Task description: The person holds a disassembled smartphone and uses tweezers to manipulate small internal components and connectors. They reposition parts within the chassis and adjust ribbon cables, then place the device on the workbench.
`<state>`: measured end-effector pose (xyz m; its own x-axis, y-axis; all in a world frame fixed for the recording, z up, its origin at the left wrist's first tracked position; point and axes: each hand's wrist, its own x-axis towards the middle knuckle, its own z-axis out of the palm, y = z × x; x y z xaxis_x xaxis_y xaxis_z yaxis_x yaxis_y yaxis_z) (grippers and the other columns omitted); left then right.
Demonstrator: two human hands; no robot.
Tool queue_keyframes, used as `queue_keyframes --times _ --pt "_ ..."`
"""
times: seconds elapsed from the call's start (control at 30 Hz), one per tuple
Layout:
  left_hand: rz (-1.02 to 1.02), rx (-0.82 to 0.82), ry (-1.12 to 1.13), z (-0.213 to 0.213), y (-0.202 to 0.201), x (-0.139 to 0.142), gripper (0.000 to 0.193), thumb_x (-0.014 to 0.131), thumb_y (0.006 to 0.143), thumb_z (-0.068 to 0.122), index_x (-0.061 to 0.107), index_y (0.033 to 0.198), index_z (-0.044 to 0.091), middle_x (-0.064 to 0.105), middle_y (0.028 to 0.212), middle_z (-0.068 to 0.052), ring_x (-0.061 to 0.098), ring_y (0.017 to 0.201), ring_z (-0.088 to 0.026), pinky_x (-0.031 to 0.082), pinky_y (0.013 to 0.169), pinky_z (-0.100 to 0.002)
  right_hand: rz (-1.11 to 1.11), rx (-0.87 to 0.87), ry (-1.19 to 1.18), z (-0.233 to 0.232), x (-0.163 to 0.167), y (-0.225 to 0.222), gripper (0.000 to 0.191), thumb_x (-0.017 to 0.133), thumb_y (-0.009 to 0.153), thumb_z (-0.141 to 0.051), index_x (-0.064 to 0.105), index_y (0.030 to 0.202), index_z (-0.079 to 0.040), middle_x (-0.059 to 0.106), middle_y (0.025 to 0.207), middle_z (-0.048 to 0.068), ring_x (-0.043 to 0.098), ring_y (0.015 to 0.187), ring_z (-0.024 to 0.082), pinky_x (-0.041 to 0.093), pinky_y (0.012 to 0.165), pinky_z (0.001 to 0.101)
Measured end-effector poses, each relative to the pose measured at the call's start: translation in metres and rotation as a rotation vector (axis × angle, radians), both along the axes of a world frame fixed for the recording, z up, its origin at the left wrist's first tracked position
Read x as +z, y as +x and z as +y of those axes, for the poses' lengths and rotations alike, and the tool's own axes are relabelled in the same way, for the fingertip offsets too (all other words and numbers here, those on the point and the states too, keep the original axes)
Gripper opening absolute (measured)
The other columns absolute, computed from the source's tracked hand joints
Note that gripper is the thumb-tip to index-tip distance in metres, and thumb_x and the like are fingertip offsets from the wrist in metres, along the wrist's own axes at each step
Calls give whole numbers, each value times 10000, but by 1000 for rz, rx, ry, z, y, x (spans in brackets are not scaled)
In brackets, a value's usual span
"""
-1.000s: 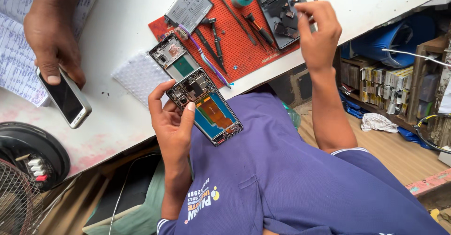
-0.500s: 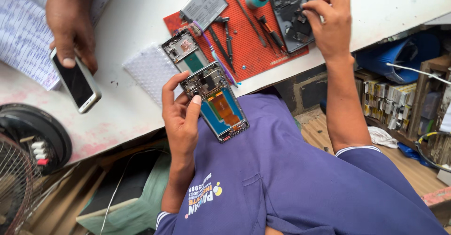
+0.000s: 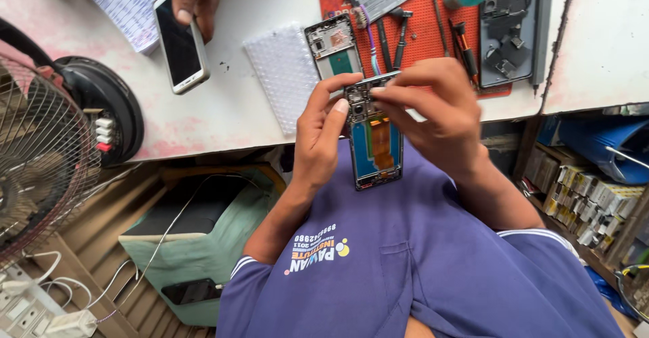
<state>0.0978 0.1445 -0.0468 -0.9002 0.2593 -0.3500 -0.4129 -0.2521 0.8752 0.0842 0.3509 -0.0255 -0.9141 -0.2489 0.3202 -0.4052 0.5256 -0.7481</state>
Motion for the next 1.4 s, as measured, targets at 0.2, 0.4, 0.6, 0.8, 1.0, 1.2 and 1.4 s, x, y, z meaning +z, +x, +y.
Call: queue_keyframes --times 0.2,0.4,0.6,0.8,1.0,1.2,1.4 --pt "21 25 -44 -3 -1 9 318 424 1135 95 564 1418 55 684 1174 4 553 862 6 466 736 -186 80 95 129 -17 8 -14 275 865 916 -19 744 1159 -69 655 1089 47 626 1033 261 529 864 379" --pt "73 -1 -36 -5 -2 13 316 412 1150 82 552 1432 51 703 1203 -21 598 943 -1 510 811 -195 72 101 141 -15 5 -10 300 844 907 15 761 1175 -91 659 1096 47 626 1039 255 533 832 354" --pt "69 -1 -105 -5 -2 14 322 430 1143 82 577 1425 34 728 1119 -43 548 854 -7 485 765 -196 59 100 136 -16 2 -10 322 835 891 39 774 1175 -101 663 1094 40 628 1020 241 532 817 339" --pt "53 56 -43 1 -3 11 298 572 1077 15 561 1375 10 736 1173 -106 658 1027 -47 547 866 -205 35 85 87 -16 -1 -9 325 840 878 41 783 1166 -97 666 1073 35 630 988 229 535 803 326" --pt "37 72 22 -1 -3 9 278 562 1086 24 563 1363 -4 724 1189 -110 690 1051 -71 571 894 -216 -107 -58 -116 -11 -4 -5 308 880 911 49 772 1172 -76 653 1095 61 633 981 169 521 825 274" --pt "24 83 14 3 -4 7 262 604 1061 22 561 1319 -2 720 1155 -106 699 1017 -76 576 856 -216 -290 -32 -346 -13 -14 -3 329 848 950 62 688 1227 -15 601 1220 86 630 1152 173 553 1009 279" --pt "48 91 -47 2 -3 10 223 596 1076 27 578 1297 3 725 1140 -89 686 1004 -56 545 815 -195 -378 -2 -433 -19 -16 -4 284 820 953 74 675 1184 -5 566 1191 71 618 1119 154 540 999 268"
